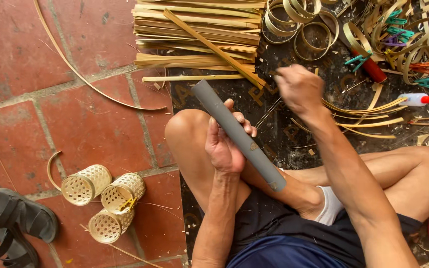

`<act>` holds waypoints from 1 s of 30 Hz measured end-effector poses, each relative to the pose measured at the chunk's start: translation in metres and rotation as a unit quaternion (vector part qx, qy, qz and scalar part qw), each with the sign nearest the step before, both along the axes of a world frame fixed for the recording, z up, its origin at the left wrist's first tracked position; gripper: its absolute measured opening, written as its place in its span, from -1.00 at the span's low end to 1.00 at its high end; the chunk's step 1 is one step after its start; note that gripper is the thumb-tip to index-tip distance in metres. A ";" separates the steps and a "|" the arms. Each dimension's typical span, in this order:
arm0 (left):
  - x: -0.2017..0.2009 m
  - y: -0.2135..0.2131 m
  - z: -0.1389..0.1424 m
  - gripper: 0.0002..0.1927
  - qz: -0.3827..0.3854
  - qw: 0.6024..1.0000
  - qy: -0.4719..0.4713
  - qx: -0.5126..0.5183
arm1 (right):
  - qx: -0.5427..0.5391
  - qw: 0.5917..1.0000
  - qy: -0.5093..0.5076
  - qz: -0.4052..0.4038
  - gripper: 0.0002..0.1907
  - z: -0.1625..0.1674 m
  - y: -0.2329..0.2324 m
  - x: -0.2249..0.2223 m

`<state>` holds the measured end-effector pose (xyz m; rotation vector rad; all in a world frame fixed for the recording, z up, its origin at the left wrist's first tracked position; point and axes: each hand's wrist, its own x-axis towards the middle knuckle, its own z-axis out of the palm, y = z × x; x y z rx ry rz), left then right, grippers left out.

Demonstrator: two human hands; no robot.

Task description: The person sits on the floor of a bamboo craft workshop and assembles bamboo lampshade bodies. They apply glue from a bottle to bamboo strips, clip and bend the strips, then wrap and wind long bamboo strips around a gray cylindrical form to build up the lampshade frame.

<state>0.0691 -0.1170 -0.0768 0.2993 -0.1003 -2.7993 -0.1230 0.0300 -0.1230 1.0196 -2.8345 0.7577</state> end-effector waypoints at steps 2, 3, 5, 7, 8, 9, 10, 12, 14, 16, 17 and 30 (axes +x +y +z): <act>-0.002 0.001 -0.002 -0.47 -0.001 1.000 0.004 0.006 | -0.055 0.996 0.026 0.065 -0.86 -0.014 -0.049 -0.010; -0.003 0.001 -0.002 -0.47 -0.002 1.000 0.007 0.002 | -0.042 0.996 0.021 0.071 -0.83 -0.018 -0.072 -0.014; -0.004 0.001 -0.004 -0.48 0.002 1.000 -0.008 -0.009 | 0.004 0.997 -0.010 0.081 -0.81 -0.022 -0.102 -0.023; -0.005 0.000 -0.006 -0.48 0.007 0.999 -0.032 -0.021 | 0.071 0.992 -0.051 0.088 -0.84 -0.019 -0.118 -0.031; -0.005 0.000 -0.007 -0.49 0.003 0.999 -0.036 -0.031 | 0.061 0.993 -0.050 0.092 -0.85 -0.016 -0.120 -0.035; -0.004 0.000 -0.009 -0.50 -0.002 0.998 -0.043 -0.039 | 0.052 0.993 -0.050 0.095 -0.86 -0.011 -0.118 -0.038; -0.004 0.001 -0.010 -0.51 -0.009 0.998 -0.049 -0.048 | 0.042 0.993 -0.051 0.097 -0.88 -0.004 -0.114 -0.039; -0.004 0.003 -0.014 -0.54 -0.028 0.998 -0.045 -0.046 | 0.004 0.991 -0.083 0.102 -0.88 0.015 -0.101 -0.039; -0.004 0.005 -0.015 -0.59 -0.039 0.995 -0.049 -0.074 | -0.096 0.980 -0.146 0.096 -0.90 0.040 -0.081 -0.033; -0.006 0.007 -0.013 -0.69 -0.039 0.988 -0.059 -0.135 | -0.279 0.924 -0.259 0.028 -0.85 0.068 -0.046 -0.018; -0.008 0.010 -0.010 -0.70 -0.055 0.984 -0.073 -0.151 | -0.376 0.870 -0.319 -0.027 -0.79 0.083 -0.024 -0.005; 0.008 0.122 0.039 -0.39 -0.238 0.891 -0.063 -0.380 | -0.681 0.692 -0.222 -0.087 -0.90 0.113 0.136 0.171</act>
